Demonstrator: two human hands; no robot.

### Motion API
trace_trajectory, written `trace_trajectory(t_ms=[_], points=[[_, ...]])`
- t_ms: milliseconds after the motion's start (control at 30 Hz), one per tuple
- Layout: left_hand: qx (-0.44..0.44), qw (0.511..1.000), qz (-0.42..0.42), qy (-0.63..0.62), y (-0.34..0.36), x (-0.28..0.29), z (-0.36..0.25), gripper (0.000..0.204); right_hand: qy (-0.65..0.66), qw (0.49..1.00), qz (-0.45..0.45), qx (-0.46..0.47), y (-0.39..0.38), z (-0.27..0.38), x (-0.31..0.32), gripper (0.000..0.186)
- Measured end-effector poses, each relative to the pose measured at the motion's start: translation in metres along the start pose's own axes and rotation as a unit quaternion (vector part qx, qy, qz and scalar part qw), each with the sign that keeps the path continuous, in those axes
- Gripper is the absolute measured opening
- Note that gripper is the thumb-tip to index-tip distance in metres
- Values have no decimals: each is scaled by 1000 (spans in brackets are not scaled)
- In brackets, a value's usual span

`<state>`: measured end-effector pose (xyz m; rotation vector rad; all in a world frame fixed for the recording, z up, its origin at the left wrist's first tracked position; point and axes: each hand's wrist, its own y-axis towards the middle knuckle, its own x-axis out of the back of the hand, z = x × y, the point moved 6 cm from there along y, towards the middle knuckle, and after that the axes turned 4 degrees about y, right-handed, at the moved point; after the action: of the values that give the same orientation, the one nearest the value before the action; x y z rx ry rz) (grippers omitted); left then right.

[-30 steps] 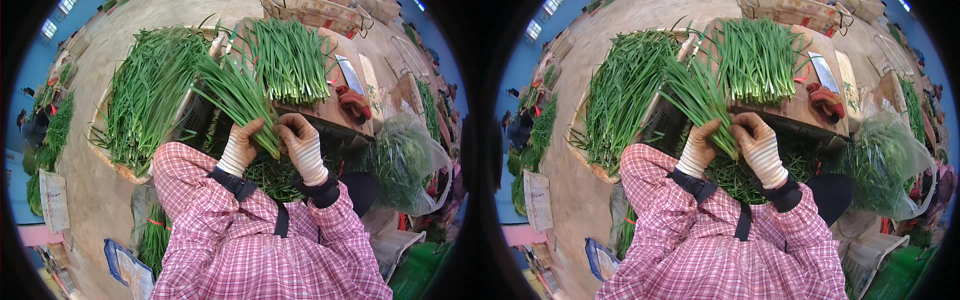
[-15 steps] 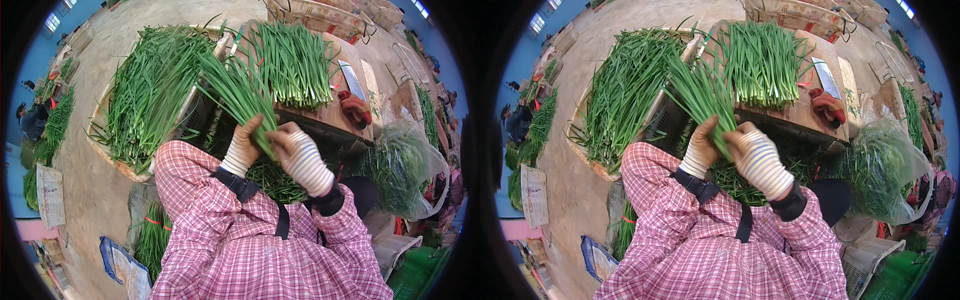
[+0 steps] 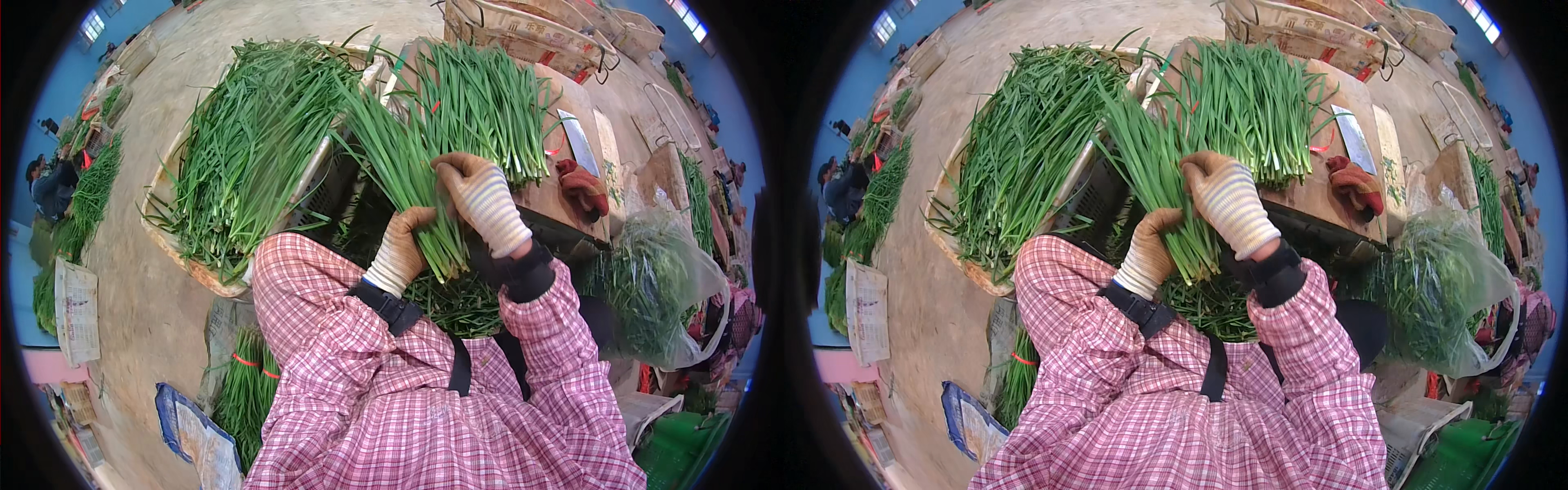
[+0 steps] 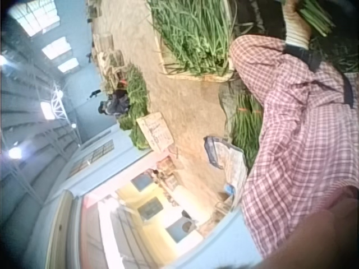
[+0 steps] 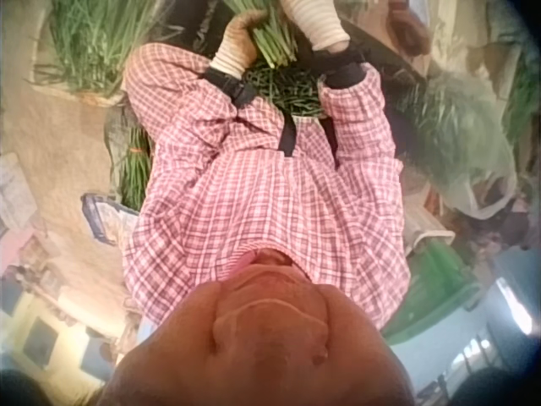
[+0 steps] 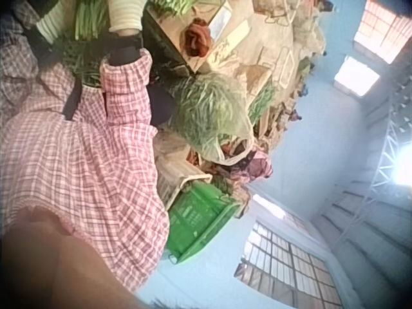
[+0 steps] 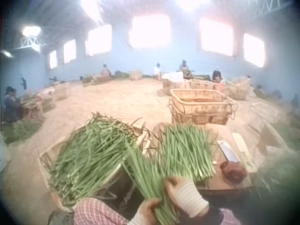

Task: The recorder is sorting, bundling, and trimming bunches of green chives in a large processing facility.

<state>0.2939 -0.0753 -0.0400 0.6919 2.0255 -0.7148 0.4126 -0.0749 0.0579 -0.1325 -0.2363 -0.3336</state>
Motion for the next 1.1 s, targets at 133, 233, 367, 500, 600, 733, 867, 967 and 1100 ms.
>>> trace_trajectory(t_ms=[133, 233, 367, 500, 600, 733, 867, 967, 1100], points=[[19, 999, 22, -19, -2, -16, -2, 31, -106, 991, -2, 83, 15, 4, 9, 30], [7, 1000, 8, -7, -6, -3, -9, 37, -85, 996, -1, 8, -20, 24, 17, 27], [4, 998, 41, -55, 3, -13, -6, 43, -302, 949, 83, 41, -70, 16, 7, 34], [-5, 993, 71, -91, 4, -11, -4, 44, -143, 989, 7, 48, -67, -10, 18, 30], [-17, 995, 63, -80, 2, -10, -4, 46, 17, 999, -24, 19, -66, -18, 25, 24], [21, 989, 62, -135, 1, -13, -1, 47, 58, 998, -32, 7, -65, -22, 26, 18], [13, 997, 6, -82, 5, -2, 2, 47, -225, 952, -91, 188, -68, -4, 25, 14], [-3, 996, -42, -77, 6, 1, 5, 41, -302, 931, -75, 190, -65, 3, 13, 15], [28, 993, -55, -104, 6, 0, 13, 35, -378, 919, -56, 93, -50, 1, 2, 24]])
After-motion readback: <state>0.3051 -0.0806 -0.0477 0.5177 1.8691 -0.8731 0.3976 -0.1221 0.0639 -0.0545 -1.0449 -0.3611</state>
